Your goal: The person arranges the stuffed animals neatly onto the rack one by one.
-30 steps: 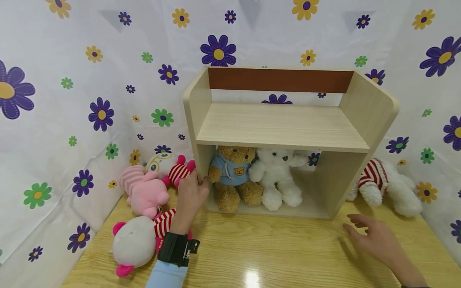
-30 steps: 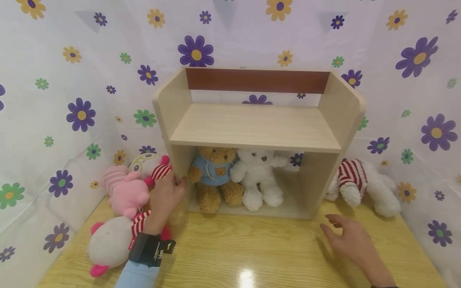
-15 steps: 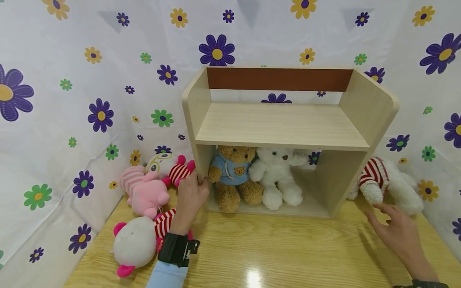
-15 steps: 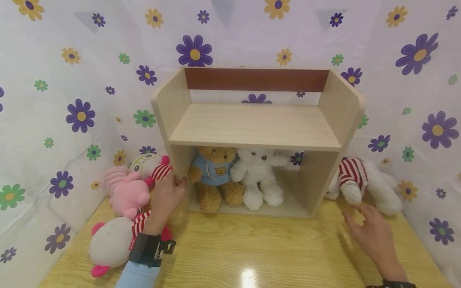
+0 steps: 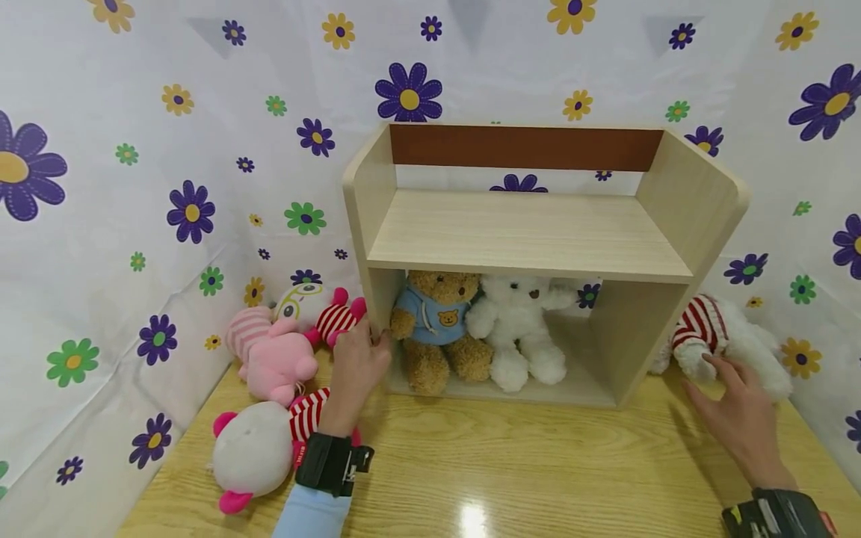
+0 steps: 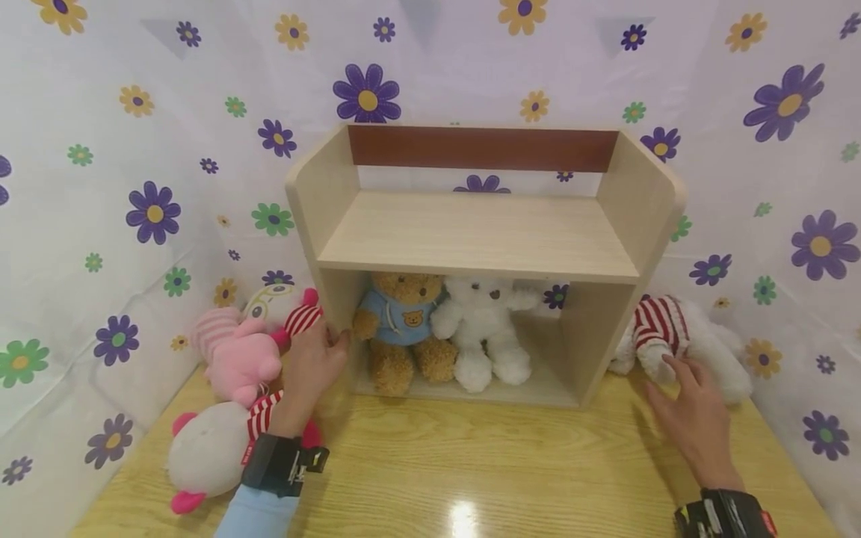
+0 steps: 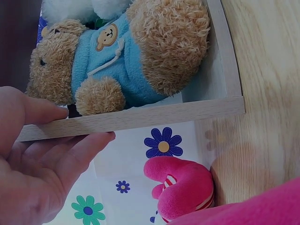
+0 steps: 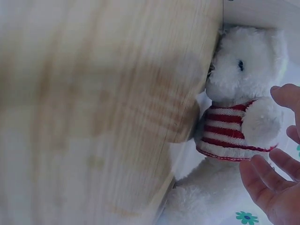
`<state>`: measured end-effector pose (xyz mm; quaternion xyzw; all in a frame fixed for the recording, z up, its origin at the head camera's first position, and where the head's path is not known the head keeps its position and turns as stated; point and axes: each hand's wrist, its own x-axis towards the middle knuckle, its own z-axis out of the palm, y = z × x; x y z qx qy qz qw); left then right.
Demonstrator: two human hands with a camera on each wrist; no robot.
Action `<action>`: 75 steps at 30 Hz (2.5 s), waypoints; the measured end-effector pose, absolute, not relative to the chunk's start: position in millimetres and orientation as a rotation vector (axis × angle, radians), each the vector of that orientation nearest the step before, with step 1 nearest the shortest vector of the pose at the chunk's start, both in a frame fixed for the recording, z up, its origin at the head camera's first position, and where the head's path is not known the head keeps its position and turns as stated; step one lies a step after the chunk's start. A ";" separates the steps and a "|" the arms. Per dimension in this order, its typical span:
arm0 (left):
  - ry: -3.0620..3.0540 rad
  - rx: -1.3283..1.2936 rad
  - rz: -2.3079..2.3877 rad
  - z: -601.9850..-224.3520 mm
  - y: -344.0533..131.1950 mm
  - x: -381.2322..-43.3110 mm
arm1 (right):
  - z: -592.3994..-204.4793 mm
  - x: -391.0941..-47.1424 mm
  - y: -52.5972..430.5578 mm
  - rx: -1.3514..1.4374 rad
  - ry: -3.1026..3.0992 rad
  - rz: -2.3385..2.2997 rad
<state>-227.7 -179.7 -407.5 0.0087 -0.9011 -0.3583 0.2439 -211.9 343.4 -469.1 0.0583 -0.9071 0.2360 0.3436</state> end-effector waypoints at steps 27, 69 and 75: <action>-2.450 0.012 -0.975 -408.7 -178.8 -226.4 | -467.1 -225.8 347.1 0.145 -2.358 0.621; -2.447 -0.027 -0.947 -410.8 -180.1 -225.5 | -410.8 -216.7 346.4 -0.329 -2.414 0.784; -2.440 -0.027 -0.941 -410.4 -180.8 -224.1 | -440.3 -233.4 375.0 0.078 -2.776 0.640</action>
